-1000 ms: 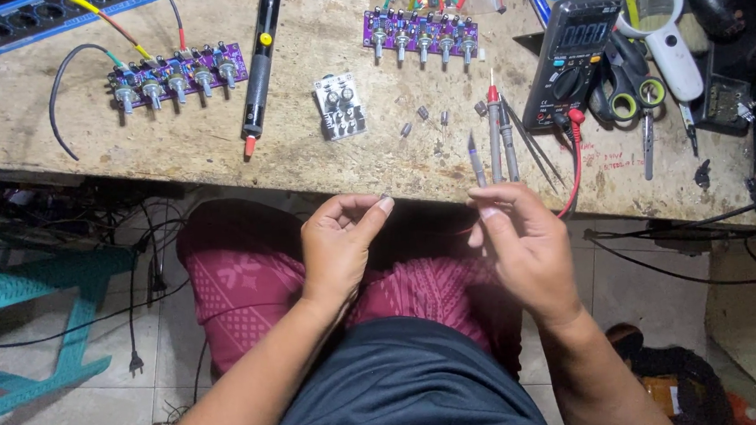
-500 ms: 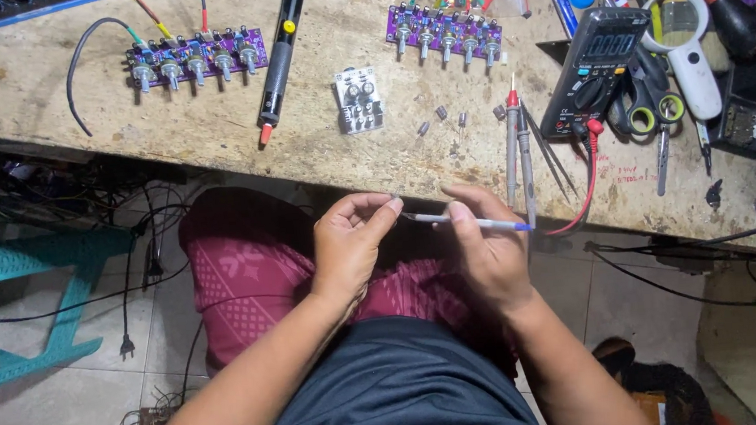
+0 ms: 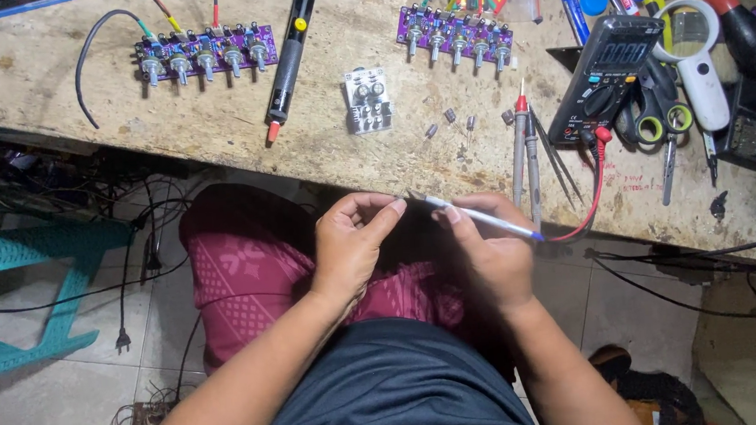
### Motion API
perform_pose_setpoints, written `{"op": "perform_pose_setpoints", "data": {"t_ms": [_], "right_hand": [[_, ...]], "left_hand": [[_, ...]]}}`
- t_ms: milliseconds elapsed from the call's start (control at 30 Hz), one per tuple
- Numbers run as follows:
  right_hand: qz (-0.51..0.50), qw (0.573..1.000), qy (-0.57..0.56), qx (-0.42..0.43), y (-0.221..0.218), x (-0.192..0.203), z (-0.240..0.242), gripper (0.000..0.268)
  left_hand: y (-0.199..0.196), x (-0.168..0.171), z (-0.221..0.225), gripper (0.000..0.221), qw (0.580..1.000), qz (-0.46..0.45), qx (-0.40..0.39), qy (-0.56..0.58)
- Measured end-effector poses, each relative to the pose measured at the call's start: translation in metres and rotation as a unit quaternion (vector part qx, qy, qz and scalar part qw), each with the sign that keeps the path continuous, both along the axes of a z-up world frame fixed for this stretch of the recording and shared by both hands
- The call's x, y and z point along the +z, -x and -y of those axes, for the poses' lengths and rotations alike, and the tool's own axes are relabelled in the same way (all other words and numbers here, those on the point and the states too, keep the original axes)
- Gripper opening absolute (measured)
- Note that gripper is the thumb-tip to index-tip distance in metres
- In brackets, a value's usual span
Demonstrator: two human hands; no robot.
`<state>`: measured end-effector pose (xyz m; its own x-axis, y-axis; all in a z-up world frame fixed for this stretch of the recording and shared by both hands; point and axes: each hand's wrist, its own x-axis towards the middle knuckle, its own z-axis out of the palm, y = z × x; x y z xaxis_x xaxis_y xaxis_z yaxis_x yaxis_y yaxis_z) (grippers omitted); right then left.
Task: Testing and marking electronic components on a workbench using a multimeter and a pen
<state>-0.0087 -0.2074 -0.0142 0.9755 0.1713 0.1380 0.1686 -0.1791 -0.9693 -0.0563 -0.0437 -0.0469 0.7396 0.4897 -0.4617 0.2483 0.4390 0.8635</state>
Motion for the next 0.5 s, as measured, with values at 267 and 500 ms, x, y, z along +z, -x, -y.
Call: {"op": "perform_pose_setpoints", "data": {"t_ms": [267,500], "right_hand": [[0.097,0.992,0.044,0.062,-0.009,-0.005,0.002,0.013],[0.146,0.983,0.084,0.075,-0.014,0.005,-0.003,0.012]], "left_hand": [[0.000,-0.014,0.000,0.024,1.000,0.010,-0.003,0.018],[-0.002,-0.013,-0.001,0.022,1.000,0.008,-0.002,0.017]]}}
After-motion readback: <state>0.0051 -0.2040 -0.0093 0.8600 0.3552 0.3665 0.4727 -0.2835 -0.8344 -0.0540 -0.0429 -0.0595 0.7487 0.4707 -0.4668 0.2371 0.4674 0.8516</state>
